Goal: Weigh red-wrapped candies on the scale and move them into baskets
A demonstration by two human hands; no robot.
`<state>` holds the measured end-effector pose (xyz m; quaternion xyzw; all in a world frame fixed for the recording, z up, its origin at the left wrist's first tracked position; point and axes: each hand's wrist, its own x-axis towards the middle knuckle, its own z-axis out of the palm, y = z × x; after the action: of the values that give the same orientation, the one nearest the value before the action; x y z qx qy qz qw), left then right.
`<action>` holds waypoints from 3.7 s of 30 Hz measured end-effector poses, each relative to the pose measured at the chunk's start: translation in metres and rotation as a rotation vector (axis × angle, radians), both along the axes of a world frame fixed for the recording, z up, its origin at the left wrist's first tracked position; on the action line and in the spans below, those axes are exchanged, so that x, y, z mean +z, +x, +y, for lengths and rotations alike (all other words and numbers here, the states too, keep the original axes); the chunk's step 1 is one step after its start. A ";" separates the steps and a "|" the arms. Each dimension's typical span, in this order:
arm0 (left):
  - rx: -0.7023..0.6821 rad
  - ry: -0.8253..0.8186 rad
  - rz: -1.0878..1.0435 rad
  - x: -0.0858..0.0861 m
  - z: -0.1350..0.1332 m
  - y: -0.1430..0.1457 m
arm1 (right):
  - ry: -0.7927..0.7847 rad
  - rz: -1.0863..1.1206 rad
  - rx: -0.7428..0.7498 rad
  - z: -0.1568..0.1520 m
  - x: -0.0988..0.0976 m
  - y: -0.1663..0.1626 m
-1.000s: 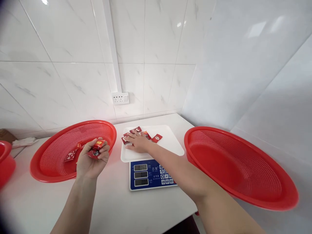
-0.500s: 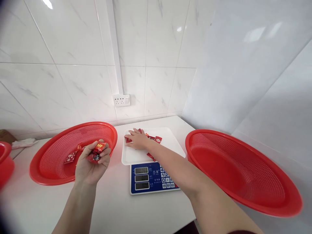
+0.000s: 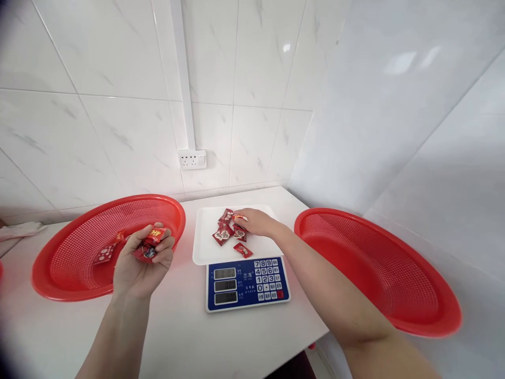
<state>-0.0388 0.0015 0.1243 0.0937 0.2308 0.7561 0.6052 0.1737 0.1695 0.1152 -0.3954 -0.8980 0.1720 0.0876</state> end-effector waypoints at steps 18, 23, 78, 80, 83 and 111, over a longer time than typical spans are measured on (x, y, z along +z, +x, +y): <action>-0.008 -0.005 0.020 0.001 -0.001 0.002 | 0.004 -0.006 -0.117 -0.028 -0.038 0.042; -0.006 -0.003 0.019 0.001 -0.001 0.001 | -0.020 -0.002 -0.081 -0.023 -0.047 0.041; -0.074 0.003 -0.068 -0.002 0.000 0.001 | 0.176 0.410 -0.120 -0.078 -0.045 0.053; -0.075 0.004 -0.115 -0.003 0.001 -0.001 | 0.165 0.480 -0.193 -0.091 -0.053 0.065; -0.088 0.021 -0.187 -0.004 0.001 -0.002 | 0.145 0.541 -0.279 -0.103 -0.068 0.079; -0.166 -0.061 -0.135 0.000 0.001 0.007 | 0.159 0.388 -0.317 -0.108 -0.066 0.085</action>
<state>-0.0319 0.0020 0.1240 0.0427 0.2039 0.7006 0.6825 0.2591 0.0619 0.0490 -0.4828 -0.8019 0.1578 0.3146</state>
